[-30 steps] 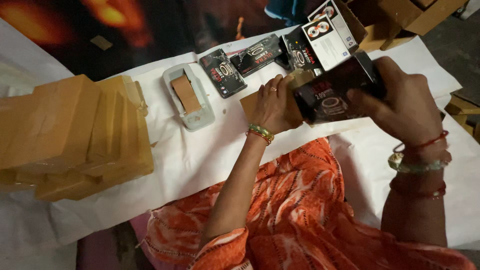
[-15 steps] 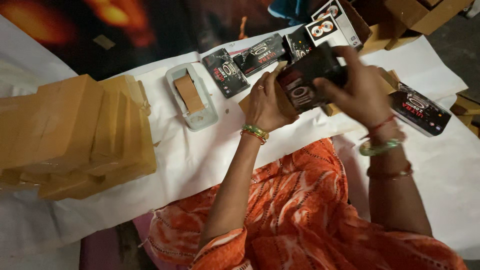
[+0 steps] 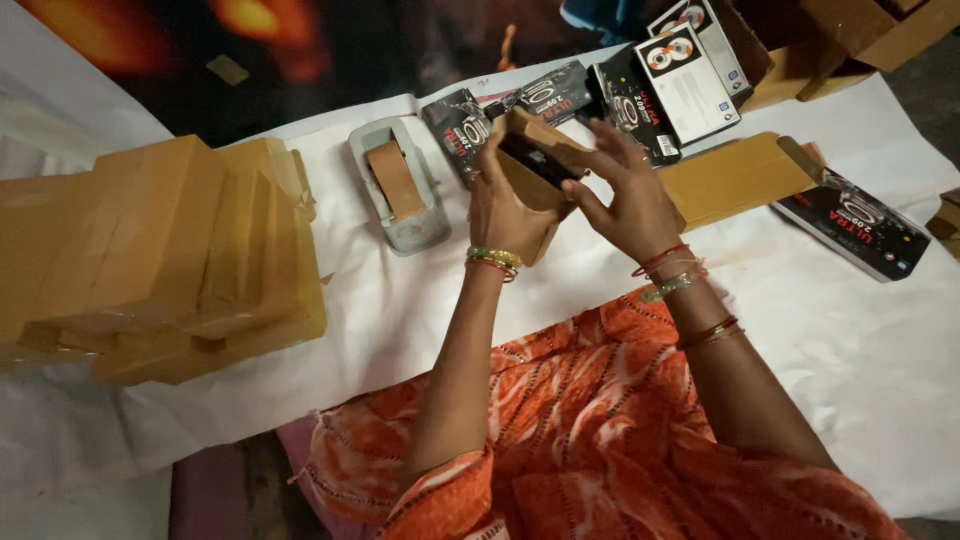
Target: The person sits on the floor and packs smartwatches into small cardboard boxes. They open a product box, remove the watch and accessories, place them into a shipping box, close the flaps, and seal the box with tape. The process is repeated for multiple units.
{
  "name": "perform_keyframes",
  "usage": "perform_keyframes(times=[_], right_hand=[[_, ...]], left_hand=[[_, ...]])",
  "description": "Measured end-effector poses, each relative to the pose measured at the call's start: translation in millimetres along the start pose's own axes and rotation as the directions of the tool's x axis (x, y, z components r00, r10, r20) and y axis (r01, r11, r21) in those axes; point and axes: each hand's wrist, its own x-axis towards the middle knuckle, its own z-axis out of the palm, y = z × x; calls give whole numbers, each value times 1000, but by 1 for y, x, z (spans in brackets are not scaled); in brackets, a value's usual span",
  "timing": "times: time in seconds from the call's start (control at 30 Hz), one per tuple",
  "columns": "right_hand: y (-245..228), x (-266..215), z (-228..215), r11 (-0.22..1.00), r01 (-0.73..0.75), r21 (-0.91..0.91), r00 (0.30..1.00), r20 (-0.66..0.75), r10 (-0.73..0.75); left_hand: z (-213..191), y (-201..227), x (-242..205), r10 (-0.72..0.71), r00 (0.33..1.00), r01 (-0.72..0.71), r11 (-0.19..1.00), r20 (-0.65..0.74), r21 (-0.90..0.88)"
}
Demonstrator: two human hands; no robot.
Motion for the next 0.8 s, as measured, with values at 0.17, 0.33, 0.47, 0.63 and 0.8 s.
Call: perform_keyframes(times=[0.17, 0.33, 0.47, 0.63, 0.8], right_hand=[[19, -21, 31, 584, -376, 719, 924, 247, 292], [42, -27, 63, 409, -311, 858, 932, 191, 307], [50, -20, 80, 508, -192, 840, 952, 33, 306], [59, -9, 79, 604, -324, 728, 938, 164, 306], [45, -8, 75, 640, -259, 723, 963, 138, 232]], left_hand=[[-5, -7, -3, 135, 985, -145, 986, -111, -88], [2, -20, -1, 239, 954, -238, 971, -181, 30], [2, -33, 1, 219, 962, -221, 975, -165, 10], [-6, -43, 9, 253, 946, -267, 962, -202, -46], [-12, -58, 13, 40, 991, -81, 936, -125, -343]])
